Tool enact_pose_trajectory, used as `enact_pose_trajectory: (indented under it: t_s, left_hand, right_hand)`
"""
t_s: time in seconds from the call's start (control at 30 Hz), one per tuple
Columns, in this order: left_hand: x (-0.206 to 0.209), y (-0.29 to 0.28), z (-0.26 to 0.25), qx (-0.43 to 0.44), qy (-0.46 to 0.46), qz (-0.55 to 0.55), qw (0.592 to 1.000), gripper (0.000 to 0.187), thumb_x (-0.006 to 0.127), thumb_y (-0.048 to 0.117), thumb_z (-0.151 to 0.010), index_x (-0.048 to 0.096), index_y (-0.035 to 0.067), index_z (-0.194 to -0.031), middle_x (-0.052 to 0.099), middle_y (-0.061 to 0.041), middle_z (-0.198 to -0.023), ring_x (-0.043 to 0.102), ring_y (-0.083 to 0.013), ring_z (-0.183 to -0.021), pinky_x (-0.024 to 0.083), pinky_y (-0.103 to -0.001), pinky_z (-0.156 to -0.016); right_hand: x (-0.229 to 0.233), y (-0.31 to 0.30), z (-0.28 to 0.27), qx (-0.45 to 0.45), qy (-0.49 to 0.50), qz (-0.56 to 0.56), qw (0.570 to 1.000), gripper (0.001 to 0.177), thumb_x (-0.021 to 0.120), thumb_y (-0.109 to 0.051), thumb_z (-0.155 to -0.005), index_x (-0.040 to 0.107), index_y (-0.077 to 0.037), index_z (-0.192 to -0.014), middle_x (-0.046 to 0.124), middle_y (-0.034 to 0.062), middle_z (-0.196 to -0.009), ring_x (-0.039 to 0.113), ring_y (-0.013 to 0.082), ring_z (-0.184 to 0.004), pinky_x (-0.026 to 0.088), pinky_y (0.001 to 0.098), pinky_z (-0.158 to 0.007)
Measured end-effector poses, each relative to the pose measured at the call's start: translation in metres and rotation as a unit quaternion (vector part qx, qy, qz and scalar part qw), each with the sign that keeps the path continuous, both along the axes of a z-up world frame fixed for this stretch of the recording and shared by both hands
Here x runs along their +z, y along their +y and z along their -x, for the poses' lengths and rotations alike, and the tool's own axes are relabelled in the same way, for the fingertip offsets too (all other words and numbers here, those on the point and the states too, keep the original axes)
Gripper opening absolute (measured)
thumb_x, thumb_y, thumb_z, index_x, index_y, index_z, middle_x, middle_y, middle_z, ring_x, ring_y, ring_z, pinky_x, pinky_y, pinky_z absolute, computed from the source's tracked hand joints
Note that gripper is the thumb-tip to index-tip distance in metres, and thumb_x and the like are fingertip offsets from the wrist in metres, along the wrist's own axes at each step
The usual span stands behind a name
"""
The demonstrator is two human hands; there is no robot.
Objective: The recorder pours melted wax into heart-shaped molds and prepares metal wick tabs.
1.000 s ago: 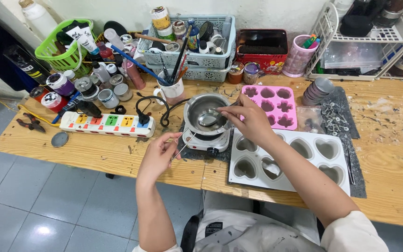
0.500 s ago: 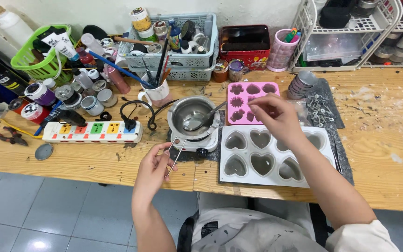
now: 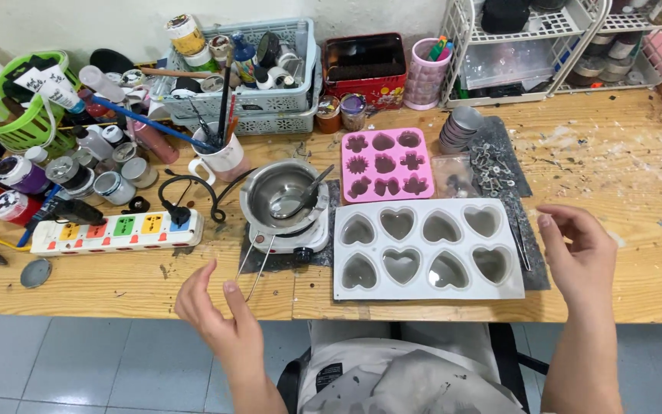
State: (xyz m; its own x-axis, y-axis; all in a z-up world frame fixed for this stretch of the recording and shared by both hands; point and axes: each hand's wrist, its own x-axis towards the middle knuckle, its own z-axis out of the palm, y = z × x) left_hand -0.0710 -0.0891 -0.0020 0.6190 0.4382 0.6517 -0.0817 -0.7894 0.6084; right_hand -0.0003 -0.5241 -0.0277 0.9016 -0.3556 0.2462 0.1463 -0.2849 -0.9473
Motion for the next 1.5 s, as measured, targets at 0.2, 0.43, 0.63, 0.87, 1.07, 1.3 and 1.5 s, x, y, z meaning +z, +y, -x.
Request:
enact_pose_trajectory:
  t_s: [0.2,0.43,0.63,0.87,1.07,1.3,1.5]
  left_hand:
    - [-0.107,-0.019,0.018,-0.020,-0.189,0.015,0.982,0.014,0.055,0.021,-0.106,0.057,0.007,-0.109,0.052,-0.007,-0.115,0.045,-0.0212,-0.116,0.038,-0.037,-0.100]
    - [-0.074,-0.061,0.004,-0.147,0.088,0.037,0.985,0.019,0.059,0.019,-0.099,0.072,0.005,-0.097,0.071,-0.008,-0.085,0.063,-0.0225,-0.073,0.048,-0.038,-0.079]
    - [-0.066,-0.073,-0.018,-0.125,0.281,0.114,0.945,0.027,0.058,0.024,-0.098,0.074,0.006,-0.110,0.076,-0.012,-0.098,0.074,-0.0253,-0.080,0.056,-0.036,-0.072]
    - [-0.070,-0.071,-0.034,-0.141,0.310,0.108,0.934,0.028,0.058,0.026,-0.098,0.073,0.005,-0.109,0.074,-0.013,-0.094,0.071,-0.0277,-0.077,0.053,-0.038,-0.070]
    - [-0.083,-0.066,-0.045,-0.156,0.320,0.144,0.923,0.027,0.062,0.028,-0.098,0.073,0.006,-0.109,0.070,-0.013,-0.080,0.065,-0.0250,-0.067,0.051,-0.036,-0.064]
    - [-0.070,-0.070,-0.045,-0.156,0.265,0.124,0.943,0.024,0.065,0.029,-0.097,0.075,0.009,-0.105,0.071,-0.008,-0.081,0.066,-0.0187,-0.065,0.050,-0.033,-0.061]
    - [-0.073,-0.068,-0.048,-0.120,0.347,0.104,0.924,0.023,0.066,0.032,-0.095,0.077,0.015,-0.105,0.073,-0.004,-0.081,0.069,-0.0171,-0.068,0.051,-0.032,-0.062]
  right_hand:
    - [-0.043,-0.009,0.023,-0.060,0.041,0.161,0.984,0.018,0.069,-0.010,-0.101,0.073,-0.003,-0.117,0.071,0.0047,-0.089,0.062,0.0086,-0.075,0.048,0.0264,-0.062]
    - [-0.059,-0.001,0.023,-0.043,0.083,0.236,0.967,0.023,0.070,-0.017,-0.097,0.075,-0.004,-0.115,0.073,0.0138,-0.088,0.067,0.0180,-0.068,0.054,0.0325,-0.066]
    - [-0.057,0.000,0.020,-0.051,0.097,0.209,0.972,0.024,0.072,-0.018,-0.097,0.075,-0.003,-0.114,0.073,0.0138,-0.085,0.067,0.0162,-0.067,0.053,0.0317,-0.065]
    - [-0.069,-0.008,0.017,-0.041,0.071,0.128,0.988,0.023,0.073,-0.011,-0.096,0.076,-0.004,-0.118,0.071,0.0076,-0.083,0.059,0.0095,-0.068,0.051,0.0268,-0.064]
    - [-0.072,-0.010,0.017,-0.035,0.075,0.166,0.983,0.026,0.073,-0.011,-0.096,0.076,-0.004,-0.121,0.069,0.0063,-0.080,0.058,0.0092,-0.067,0.049,0.0267,-0.061]
    - [-0.079,-0.011,0.018,-0.041,0.087,0.129,0.987,0.025,0.072,-0.014,-0.101,0.076,-0.005,-0.124,0.065,0.0061,-0.077,0.054,0.0076,-0.069,0.047,0.0259,-0.062]
    - [-0.074,-0.009,0.019,-0.028,0.059,0.109,0.992,0.025,0.070,-0.011,-0.100,0.074,-0.005,-0.125,0.067,0.0030,-0.084,0.056,0.0054,-0.073,0.050,0.0240,-0.064]
